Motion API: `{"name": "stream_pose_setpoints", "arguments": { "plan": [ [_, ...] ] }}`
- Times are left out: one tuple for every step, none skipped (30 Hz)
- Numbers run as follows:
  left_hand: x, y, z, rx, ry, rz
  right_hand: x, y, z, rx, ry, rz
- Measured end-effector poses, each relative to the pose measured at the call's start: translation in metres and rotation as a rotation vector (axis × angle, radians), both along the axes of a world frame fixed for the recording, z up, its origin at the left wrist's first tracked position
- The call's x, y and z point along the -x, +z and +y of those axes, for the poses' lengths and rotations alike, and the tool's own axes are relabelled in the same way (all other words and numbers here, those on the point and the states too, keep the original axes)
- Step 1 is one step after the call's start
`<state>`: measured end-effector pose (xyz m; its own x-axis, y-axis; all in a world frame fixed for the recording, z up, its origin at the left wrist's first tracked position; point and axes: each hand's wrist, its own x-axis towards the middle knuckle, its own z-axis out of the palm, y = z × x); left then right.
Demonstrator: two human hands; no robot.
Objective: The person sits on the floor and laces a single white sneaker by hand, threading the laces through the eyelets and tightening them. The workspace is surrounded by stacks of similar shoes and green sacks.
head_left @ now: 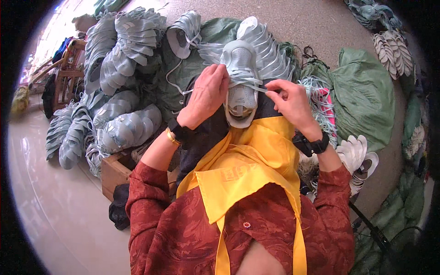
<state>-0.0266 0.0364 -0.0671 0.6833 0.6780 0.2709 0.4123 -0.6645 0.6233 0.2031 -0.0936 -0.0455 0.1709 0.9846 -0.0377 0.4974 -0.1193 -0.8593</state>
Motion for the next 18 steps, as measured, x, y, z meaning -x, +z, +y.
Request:
{"name": "stream_pose_setpoints", "arguments": {
  "plan": [
    [-0.001, -0.002, 0.001, -0.009, -0.005, -0.040, 0.001, -0.002, 0.001, -0.024, 0.018, -0.027],
    [-0.001, -0.005, 0.002, -0.018, -0.009, -0.080, 0.002, -0.003, 0.002, -0.049, 0.036, -0.055],
    [-0.002, -0.004, 0.002, -0.027, -0.011, -0.120, 0.004, -0.001, 0.003, -0.047, 0.040, -0.081],
    [-0.002, -0.003, 0.002, 0.076, -0.006, -0.131, 0.006, 0.003, 0.005, -0.044, 0.045, -0.108],
    [-0.002, -0.001, 0.001, 0.179, -0.001, -0.140, 0.007, 0.005, 0.006, -0.042, 0.050, -0.135],
    [-0.002, 0.000, 0.000, 0.282, 0.004, -0.152, 0.007, 0.004, 0.006, -0.043, 0.044, -0.130],
    [-0.002, -0.002, 0.001, 0.269, -0.020, -0.148, 0.007, 0.002, 0.007, -0.044, 0.038, -0.125],
    [-0.002, -0.006, 0.003, 0.257, -0.044, -0.144, 0.007, 0.000, 0.007, -0.045, 0.032, -0.120],
    [-0.002, -0.005, 0.004, 0.246, -0.067, -0.140, 0.008, 0.001, 0.008, -0.031, 0.035, -0.118],
    [-0.001, -0.005, 0.006, 0.276, -0.094, -0.126, 0.008, 0.001, 0.008, -0.017, 0.039, -0.116],
    [0.001, -0.003, 0.008, 0.307, -0.122, -0.111, 0.008, 0.002, 0.008, -0.003, 0.042, -0.114],
    [0.002, 0.000, 0.010, 0.338, -0.150, -0.096, 0.008, 0.002, 0.008, -0.007, 0.039, -0.109],
    [0.004, 0.001, 0.012, 0.366, -0.176, -0.099, 0.009, 0.002, 0.007, -0.012, 0.035, -0.104],
    [0.005, 0.003, 0.014, 0.393, -0.201, -0.101, 0.010, 0.003, 0.007, -0.016, 0.031, -0.099],
    [0.006, 0.003, 0.015, 0.421, -0.223, -0.103, 0.011, 0.003, 0.007, -0.020, 0.038, -0.103],
    [0.007, 0.001, 0.016, 0.491, -0.210, -0.109, 0.013, 0.004, 0.008, -0.024, 0.046, -0.108],
    [0.008, -0.004, 0.017, 0.560, -0.197, -0.116, 0.014, 0.004, 0.008, -0.028, 0.053, -0.112],
    [0.006, -0.003, 0.017, 0.630, -0.189, -0.124, 0.015, 0.003, 0.008, -0.040, 0.056, -0.121]
  ]
}}
